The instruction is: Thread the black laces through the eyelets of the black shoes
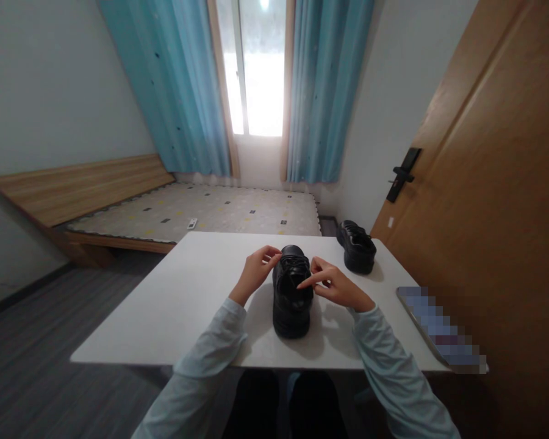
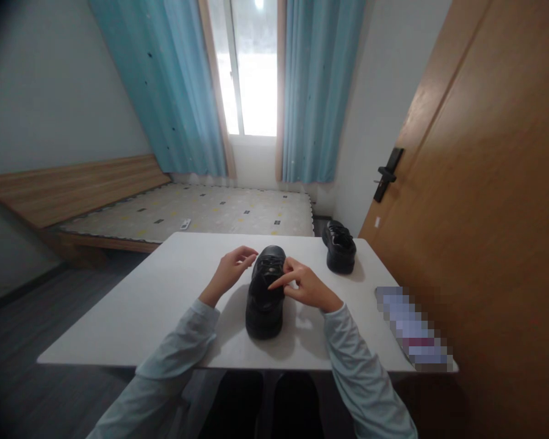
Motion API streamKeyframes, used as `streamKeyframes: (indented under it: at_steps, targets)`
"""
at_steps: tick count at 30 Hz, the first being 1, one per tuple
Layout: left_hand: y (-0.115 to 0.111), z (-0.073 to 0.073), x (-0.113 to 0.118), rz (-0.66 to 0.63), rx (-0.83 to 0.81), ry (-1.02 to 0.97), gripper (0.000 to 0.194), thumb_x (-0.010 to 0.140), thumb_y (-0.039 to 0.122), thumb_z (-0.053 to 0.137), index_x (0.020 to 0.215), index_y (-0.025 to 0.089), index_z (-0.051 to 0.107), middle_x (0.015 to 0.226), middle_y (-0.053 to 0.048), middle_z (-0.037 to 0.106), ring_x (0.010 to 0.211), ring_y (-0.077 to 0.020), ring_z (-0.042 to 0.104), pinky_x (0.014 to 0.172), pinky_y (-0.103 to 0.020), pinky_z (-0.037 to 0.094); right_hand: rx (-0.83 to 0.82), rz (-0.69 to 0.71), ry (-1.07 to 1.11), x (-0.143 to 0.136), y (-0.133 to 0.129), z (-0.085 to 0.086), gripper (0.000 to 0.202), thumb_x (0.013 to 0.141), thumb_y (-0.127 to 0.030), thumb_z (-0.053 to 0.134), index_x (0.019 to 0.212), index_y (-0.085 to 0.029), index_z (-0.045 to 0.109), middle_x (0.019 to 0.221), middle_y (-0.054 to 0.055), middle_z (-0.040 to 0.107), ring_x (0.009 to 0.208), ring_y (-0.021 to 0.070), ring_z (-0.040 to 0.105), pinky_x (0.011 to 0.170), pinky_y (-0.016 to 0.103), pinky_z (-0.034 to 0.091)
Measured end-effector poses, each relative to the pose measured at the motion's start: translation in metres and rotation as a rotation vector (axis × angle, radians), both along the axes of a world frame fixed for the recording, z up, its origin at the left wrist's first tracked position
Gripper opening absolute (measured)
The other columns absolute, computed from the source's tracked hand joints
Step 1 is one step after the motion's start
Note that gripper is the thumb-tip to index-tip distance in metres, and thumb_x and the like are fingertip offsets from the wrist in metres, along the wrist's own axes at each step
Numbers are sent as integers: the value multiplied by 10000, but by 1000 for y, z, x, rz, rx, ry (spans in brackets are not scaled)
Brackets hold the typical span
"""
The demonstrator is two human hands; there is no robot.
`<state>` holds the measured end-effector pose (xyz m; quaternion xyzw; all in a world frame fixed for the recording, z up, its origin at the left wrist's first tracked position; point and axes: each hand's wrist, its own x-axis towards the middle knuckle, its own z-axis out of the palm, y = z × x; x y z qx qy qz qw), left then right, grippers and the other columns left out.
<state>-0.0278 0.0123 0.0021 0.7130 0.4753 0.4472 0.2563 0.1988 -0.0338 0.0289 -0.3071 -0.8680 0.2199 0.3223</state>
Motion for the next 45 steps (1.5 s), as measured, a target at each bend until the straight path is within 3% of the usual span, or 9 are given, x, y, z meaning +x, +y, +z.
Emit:
streamKeyframes:
  at_steps: [2,6,9,13,22,28,33,40,45]
  targets:
    - [1,-1,1,4,3,10,264,815,405,544,867,173,659,856,-47,699,689,-148,625,639,-264,504,-41,-56,128,3,3,1,252,801,-121,542,899,-222,752,759,8,435,697,115,463,602,236,395]
    - [4,-5,5,3,-12,11,289,807,434,553,864,171,659,859,-52,700,687,-153,631,627,-267,515,-194,-352,384,9,19,-5,223,807,-257,546,951,-162,687,683,-11,469,563,88,435,443,189,334]
    - [7,-9,7,-11,-37,-21,314,800,456,558,867,166,655,862,-58,697,677,-153,633,606,-265,528,-337,-435,449,11,35,-13,247,756,-348,587,869,-136,642,619,-27,480,470,77,419,363,183,307]
    - [10,-11,9,-29,-70,-80,339,784,472,568,849,147,642,828,-62,684,644,-150,627,570,-267,538,-426,-416,408,8,51,-16,287,688,-407,651,731,-126,616,615,-2,541,455,81,467,344,187,355]
    - [17,-13,13,-73,-133,-148,352,724,477,632,803,135,642,755,-54,675,617,-153,628,531,-268,533,-595,-369,261,-7,69,-3,248,664,-340,737,671,-116,629,563,13,586,441,74,515,328,149,370]
    - [23,-18,12,-84,-170,-165,347,704,470,645,790,134,637,720,-52,671,614,-162,634,523,-273,529,-680,-379,253,-15,68,0,227,678,-295,745,642,-126,598,462,-29,526,406,68,500,340,142,377]
    - [26,-20,12,-66,-144,-120,337,710,474,636,759,141,631,694,-47,664,593,-160,628,529,-271,520,-757,-373,315,-17,71,-6,290,764,-381,657,638,-133,573,439,-43,502,349,52,453,319,147,358]
    - [25,-19,13,-64,-118,-79,315,752,467,590,763,153,601,679,-35,641,591,-158,606,533,-268,499,-695,-333,290,-17,76,-12,311,663,-378,746,592,-127,576,383,-50,471,344,51,425,317,149,321]
    - [23,-18,14,-51,-103,-64,276,774,442,570,759,166,577,669,-21,623,599,-154,596,549,-267,494,-743,-315,322,-14,76,-12,313,676,-384,741,616,-128,572,430,-42,506,379,55,460,344,151,370]
